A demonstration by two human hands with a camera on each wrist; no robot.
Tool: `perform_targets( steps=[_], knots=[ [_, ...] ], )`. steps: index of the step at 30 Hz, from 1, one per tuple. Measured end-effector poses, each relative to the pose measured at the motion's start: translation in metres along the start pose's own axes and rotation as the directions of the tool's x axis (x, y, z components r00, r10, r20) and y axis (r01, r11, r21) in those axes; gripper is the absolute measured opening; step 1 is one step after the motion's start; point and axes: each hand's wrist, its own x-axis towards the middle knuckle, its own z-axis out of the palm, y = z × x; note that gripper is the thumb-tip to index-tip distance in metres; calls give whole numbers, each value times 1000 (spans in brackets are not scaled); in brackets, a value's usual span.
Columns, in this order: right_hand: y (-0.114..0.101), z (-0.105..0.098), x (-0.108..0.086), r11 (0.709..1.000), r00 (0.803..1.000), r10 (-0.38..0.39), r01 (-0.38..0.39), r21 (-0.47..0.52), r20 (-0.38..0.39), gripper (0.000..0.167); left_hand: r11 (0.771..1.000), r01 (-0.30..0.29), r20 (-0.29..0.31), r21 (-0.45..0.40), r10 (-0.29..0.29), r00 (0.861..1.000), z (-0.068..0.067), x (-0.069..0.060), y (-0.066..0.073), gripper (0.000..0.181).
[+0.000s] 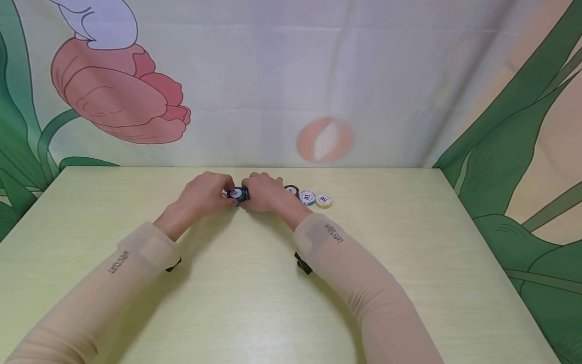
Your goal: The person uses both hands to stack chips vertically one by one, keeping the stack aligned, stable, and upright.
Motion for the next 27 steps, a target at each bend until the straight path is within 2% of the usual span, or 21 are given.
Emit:
perform_targets(
  steps=[27],
  knots=[
    [0, 4, 0, 1000, 1000, 8, -7, 10, -21, 32, 999, -35, -23, 23, 36, 999, 6, 2, 0, 20]
  ],
)
